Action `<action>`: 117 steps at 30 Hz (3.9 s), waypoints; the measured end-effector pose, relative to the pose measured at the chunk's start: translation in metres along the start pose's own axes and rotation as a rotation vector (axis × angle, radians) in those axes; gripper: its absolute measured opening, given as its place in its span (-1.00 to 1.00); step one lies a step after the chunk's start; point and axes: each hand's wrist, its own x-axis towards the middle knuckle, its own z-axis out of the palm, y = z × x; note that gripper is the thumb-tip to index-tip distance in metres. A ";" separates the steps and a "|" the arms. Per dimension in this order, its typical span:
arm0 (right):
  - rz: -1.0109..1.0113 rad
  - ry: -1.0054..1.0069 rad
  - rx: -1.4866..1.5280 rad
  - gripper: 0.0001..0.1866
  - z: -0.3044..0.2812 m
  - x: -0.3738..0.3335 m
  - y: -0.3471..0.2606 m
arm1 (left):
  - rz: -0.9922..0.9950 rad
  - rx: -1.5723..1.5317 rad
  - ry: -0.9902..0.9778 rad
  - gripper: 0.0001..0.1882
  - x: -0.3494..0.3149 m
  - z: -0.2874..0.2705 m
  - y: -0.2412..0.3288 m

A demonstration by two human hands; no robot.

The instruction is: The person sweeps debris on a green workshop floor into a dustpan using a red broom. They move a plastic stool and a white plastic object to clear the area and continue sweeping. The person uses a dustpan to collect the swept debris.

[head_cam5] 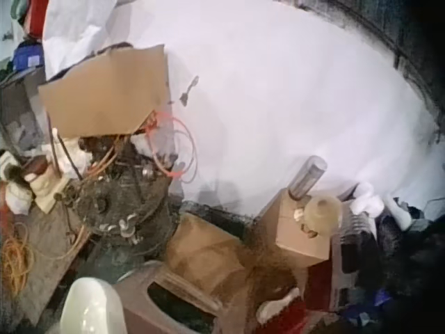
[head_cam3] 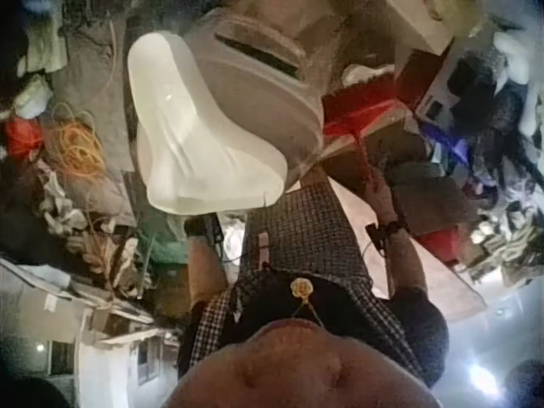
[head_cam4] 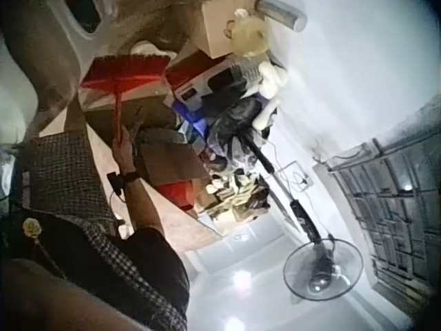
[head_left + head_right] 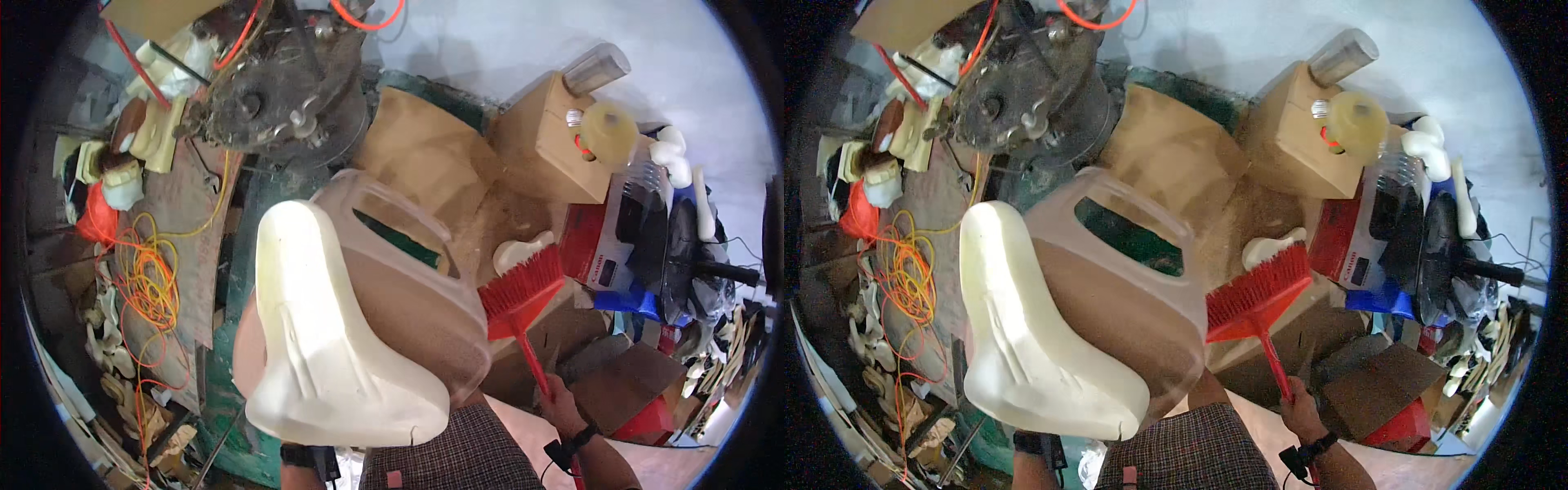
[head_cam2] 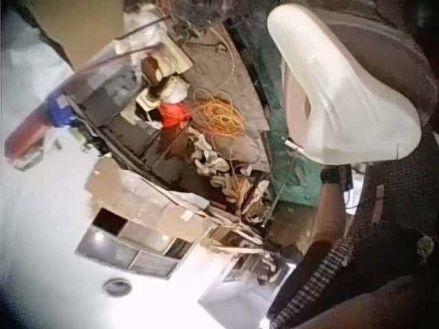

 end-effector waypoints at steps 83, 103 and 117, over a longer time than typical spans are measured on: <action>0.399 -0.222 0.989 -0.32 0.137 -0.014 0.169 | 0.339 1.657 -0.622 -0.49 0.333 0.387 -0.420; 0.354 -0.151 1.148 -0.35 0.025 -0.038 0.101 | 0.976 1.179 -0.297 -0.63 -0.046 0.430 0.056; 0.131 0.054 0.563 -0.43 -0.032 0.140 0.050 | 0.522 0.720 -0.375 -0.43 0.040 0.460 0.069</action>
